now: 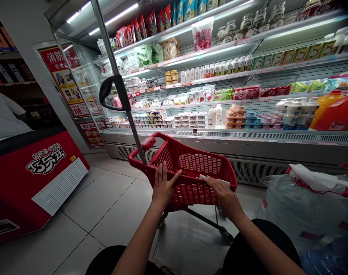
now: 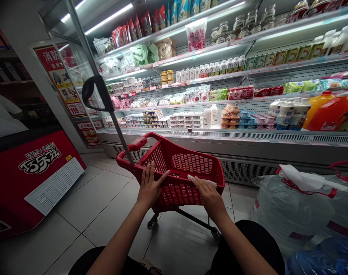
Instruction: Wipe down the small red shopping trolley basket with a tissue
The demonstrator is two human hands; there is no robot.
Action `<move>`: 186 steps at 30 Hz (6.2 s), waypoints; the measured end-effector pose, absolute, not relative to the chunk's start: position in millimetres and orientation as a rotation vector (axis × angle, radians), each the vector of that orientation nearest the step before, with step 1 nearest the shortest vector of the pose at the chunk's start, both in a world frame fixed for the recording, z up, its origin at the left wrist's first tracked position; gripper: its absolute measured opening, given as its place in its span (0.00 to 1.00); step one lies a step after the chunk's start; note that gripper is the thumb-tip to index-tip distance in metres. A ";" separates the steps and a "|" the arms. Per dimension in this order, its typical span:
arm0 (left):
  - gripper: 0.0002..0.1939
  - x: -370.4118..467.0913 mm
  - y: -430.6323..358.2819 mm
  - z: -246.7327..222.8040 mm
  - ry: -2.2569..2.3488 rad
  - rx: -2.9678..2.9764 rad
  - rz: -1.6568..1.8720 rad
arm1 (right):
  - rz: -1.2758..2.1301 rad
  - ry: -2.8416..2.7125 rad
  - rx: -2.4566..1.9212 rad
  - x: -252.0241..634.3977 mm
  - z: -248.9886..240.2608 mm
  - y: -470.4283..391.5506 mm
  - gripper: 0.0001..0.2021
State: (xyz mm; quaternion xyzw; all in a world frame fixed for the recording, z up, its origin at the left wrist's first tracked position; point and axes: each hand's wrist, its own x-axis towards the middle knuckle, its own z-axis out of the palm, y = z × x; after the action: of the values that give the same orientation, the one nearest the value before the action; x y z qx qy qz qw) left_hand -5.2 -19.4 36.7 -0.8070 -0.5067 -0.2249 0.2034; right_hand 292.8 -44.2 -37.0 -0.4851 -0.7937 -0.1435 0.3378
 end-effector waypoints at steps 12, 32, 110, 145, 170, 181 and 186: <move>0.47 -20.5 2.5 45.3 -1.468 -2.284 -0.581 | -0.417 -1.914 -1.498 324.9 -53.4 -62.0 0.35; 0.52 50.9 -7.3 -3.5 -1.984 -2.221 -0.677 | -0.445 -2.155 -1.140 229.2 -48.1 -82.9 0.43; 0.45 -32.2 -71.5 -0.8 -1.519 -2.411 -0.494 | -0.485 -2.414 -0.647 212.3 -8.2 10.5 0.34; 0.41 -45.9 -53.6 3.3 -1.464 -2.404 -0.485 | -0.646 -2.371 -0.789 210.7 -0.5 6.3 0.32; 0.41 -55.3 -51.4 8.4 -1.441 -2.437 -0.528 | -0.785 -2.217 -1.048 329.4 34.5 37.3 0.34; 0.41 -53.4 -52.9 9.0 -1.427 -2.428 -0.531 | -0.681 -2.255 -0.999 253.6 0.9 11.0 0.33; 0.40 -56.3 -53.7 10.0 -1.449 -2.428 -0.528 | -0.727 -2.285 -0.966 300.6 23.6 23.4 0.36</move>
State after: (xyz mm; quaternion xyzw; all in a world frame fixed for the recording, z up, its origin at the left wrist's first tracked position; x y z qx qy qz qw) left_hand -56.3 -53.7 10.0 -0.8366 -0.4993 -0.1821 0.1324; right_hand 300.6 23.4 23.6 -0.3594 -0.8499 -0.2704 0.2748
